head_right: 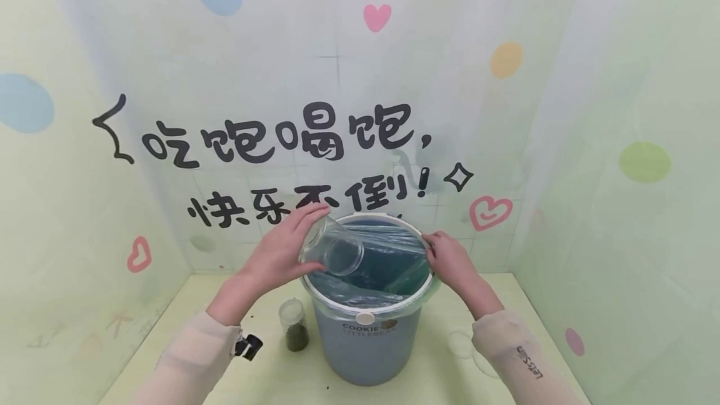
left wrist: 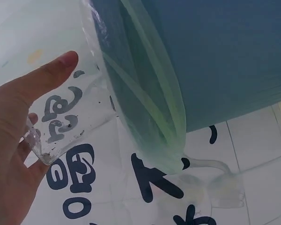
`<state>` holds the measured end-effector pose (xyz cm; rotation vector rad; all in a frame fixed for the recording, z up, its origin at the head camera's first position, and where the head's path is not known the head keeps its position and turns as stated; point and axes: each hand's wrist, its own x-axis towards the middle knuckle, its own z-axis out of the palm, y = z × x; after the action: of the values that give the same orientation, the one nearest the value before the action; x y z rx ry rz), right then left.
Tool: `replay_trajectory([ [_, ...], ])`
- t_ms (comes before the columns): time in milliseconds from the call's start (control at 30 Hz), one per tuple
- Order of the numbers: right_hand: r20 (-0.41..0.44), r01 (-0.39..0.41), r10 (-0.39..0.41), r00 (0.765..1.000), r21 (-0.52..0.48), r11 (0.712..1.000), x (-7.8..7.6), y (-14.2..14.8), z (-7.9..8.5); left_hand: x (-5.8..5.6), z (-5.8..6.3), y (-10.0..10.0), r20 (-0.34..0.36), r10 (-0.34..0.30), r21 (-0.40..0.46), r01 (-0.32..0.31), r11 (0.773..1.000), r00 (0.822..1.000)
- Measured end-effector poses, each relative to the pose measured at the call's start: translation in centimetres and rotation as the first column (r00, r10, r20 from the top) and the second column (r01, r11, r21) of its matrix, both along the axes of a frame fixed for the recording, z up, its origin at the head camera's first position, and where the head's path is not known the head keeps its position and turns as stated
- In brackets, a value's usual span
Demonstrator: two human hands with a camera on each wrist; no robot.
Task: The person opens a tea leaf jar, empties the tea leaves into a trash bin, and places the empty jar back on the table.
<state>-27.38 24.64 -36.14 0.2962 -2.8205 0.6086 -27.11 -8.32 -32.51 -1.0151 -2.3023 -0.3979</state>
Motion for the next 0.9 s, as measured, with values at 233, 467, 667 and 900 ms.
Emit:
replay_trajectory([
  [233,-0.010,-0.004,0.004,1.000,0.002,1.000,0.0,0.0,0.0,0.2,-0.3,-0.3,0.053,0.041,0.100,-0.046,0.994,0.998],
  [467,-0.015,-0.004,0.004,1.000,-0.001,1.000,0.1,0.1,-0.1,0.2,-0.5,-0.6,0.066,0.026,0.202,-0.039,0.979,0.997],
  [667,0.001,0.003,-0.003,1.000,-0.007,1.000,0.1,0.0,-0.1,0.2,-0.6,-1.0,0.028,0.033,0.288,-0.040,0.957,0.999],
  [900,0.003,0.003,-0.003,1.000,-0.008,1.000,0.1,0.0,-0.1,0.2,-0.8,-1.5,-0.045,0.109,0.368,-0.085,0.926,0.993],
])
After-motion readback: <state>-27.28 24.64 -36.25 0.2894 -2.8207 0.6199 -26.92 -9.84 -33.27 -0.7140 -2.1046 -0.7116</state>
